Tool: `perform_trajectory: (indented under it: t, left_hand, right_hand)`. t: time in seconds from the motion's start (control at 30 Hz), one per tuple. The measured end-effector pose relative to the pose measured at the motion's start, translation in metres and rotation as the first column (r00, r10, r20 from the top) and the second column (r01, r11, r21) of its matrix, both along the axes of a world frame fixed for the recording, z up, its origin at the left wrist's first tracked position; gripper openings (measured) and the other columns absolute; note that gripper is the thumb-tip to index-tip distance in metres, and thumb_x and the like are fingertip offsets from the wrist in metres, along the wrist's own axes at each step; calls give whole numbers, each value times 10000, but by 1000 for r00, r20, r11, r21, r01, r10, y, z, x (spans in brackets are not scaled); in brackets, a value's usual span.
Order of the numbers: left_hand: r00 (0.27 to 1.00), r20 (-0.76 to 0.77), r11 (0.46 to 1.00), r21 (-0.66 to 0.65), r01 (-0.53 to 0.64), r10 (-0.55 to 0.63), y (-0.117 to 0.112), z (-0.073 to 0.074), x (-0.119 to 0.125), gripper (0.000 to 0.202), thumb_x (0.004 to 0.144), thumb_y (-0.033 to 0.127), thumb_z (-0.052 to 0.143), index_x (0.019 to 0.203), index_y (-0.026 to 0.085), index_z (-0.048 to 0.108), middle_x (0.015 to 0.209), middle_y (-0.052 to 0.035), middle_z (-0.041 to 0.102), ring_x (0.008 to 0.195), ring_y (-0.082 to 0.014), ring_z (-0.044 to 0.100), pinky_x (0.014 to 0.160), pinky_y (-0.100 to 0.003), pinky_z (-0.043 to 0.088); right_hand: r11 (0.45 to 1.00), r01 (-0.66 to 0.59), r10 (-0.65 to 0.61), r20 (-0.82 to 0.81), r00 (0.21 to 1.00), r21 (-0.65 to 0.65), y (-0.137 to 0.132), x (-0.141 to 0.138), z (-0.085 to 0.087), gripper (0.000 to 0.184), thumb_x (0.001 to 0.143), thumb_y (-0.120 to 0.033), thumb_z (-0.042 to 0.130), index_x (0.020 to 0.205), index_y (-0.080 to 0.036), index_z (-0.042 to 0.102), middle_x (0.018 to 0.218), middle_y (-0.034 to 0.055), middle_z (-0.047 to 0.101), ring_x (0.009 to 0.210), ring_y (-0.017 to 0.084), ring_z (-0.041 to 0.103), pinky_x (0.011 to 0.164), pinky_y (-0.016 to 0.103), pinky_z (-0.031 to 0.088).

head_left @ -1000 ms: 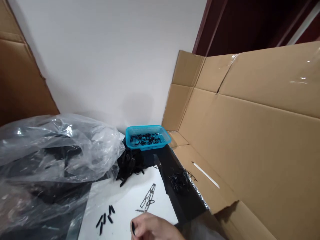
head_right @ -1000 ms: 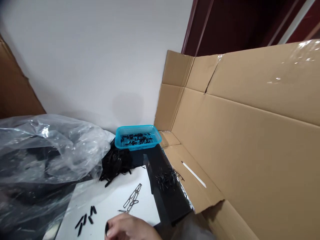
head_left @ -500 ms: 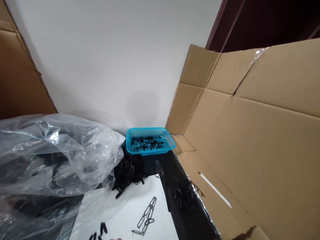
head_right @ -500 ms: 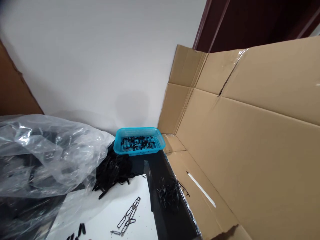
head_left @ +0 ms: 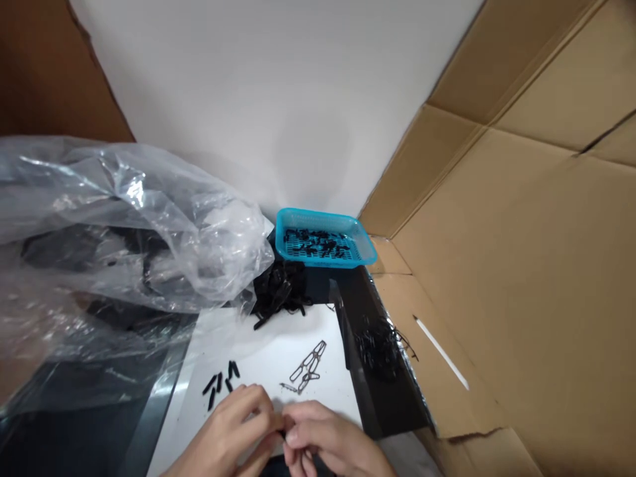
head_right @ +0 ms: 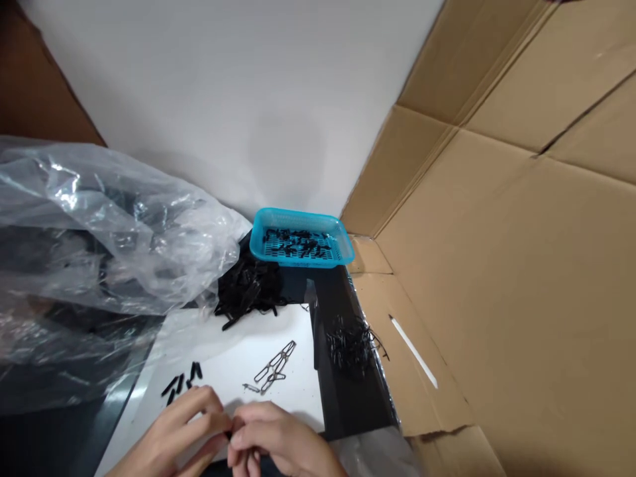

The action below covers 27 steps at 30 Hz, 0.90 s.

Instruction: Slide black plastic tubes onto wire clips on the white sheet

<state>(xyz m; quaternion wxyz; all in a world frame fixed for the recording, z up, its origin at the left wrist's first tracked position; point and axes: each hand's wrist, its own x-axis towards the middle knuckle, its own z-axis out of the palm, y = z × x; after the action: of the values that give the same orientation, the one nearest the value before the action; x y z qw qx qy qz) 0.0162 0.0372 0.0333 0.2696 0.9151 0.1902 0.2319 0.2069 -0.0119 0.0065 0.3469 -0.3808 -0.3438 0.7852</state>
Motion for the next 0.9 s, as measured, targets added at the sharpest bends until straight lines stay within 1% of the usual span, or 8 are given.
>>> perform_trajectory:
  t: [0.1, 0.23, 0.43, 0.53, 0.67, 0.73, 0.8, 0.9]
  left_hand:
    - [998, 45, 999, -3, -46, 46, -2, 0, 0, 133, 890, 75, 434, 878, 166, 529, 841, -45, 548, 760, -157, 541, 668, -266, 435]
    - [991, 75, 993, 14, -115, 113, -4, -3, 2, 133, 892, 86, 454, 833, 167, 542, 764, -26, 537, 698, -153, 505, 638, -278, 386]
    - [983, 113, 980, -153, -124, 142, -5, -3, 6, 137, 897, 133, 440, 786, 170, 512, 712, -6, 537, 661, -133, 511, 622, -250, 388]
    - [976, 154, 975, -183, -125, 154, -4, -5, 8, 129, 888, 142, 435, 779, 172, 498, 683, 2, 524, 633, -123, 507, 594, -235, 381]
    - [978, 158, 975, -199, -101, 134, -4, -10, 10, 129, 889, 139, 428, 775, 173, 478, 676, 3, 518, 614, -117, 504, 578, -230, 378]
    - [984, 137, 981, -174, -88, 113, -5, -12, 10, 133, 881, 122, 419, 771, 173, 474, 684, -1, 517, 622, -121, 508, 581, -232, 378]
    - [992, 98, 993, -95, -73, 83, -5, -12, 9, 133, 871, 99, 411, 794, 170, 493, 702, -13, 519, 639, -132, 508, 586, -244, 378]
    - [998, 39, 983, 175, -54, 48, -6, -10, 7, 150, 867, 54, 422, 843, 156, 530, 722, -37, 536, 650, -161, 486, 594, -285, 359]
  right_hand:
    - [999, -30, 29, 19, 999, 41, 1, -7, -11, 283, 684, -425, 580, 680, -148, 524, 513, -17, 486, 413, 81, 477, 406, 202, 265]
    - [994, 23, -36, 118, 992, 105, -1, -11, -20, 233, 723, -389, 534, 685, -172, 457, 517, -15, 512, 426, 76, 464, 425, 195, 281]
    - [985, 19, -64, 265, 962, 170, -2, -15, -21, 245, 751, -410, 519, 706, -189, 425, 503, -29, 486, 465, 102, 493, 456, 207, 320]
    - [984, 53, -91, 226, 970, 168, -4, -17, -21, 339, 782, -501, 536, 723, -189, 418, 518, -38, 476, 454, 91, 483, 450, 204, 317]
    - [995, 20, -31, 110, 993, 103, -6, -16, -25, 433, 793, -584, 556, 819, -160, 476, 545, -25, 511, 435, 87, 488, 418, 200, 303]
    - [998, 15, -19, 84, 996, 53, -7, -15, -25, 405, 768, -543, 580, 817, -149, 501, 541, -23, 509, 420, 86, 494, 397, 198, 285]
    - [999, 47, -46, 57, 997, -11, -7, -15, -25, 334, 720, -473, 594, 748, -153, 500, 525, -25, 486, 400, 81, 491, 377, 196, 252]
    - [993, 97, -96, 13, 995, -68, -6, -15, -22, 242, 680, -384, 570, 681, -154, 495, 487, -34, 448, 373, 66, 464, 370, 191, 220]
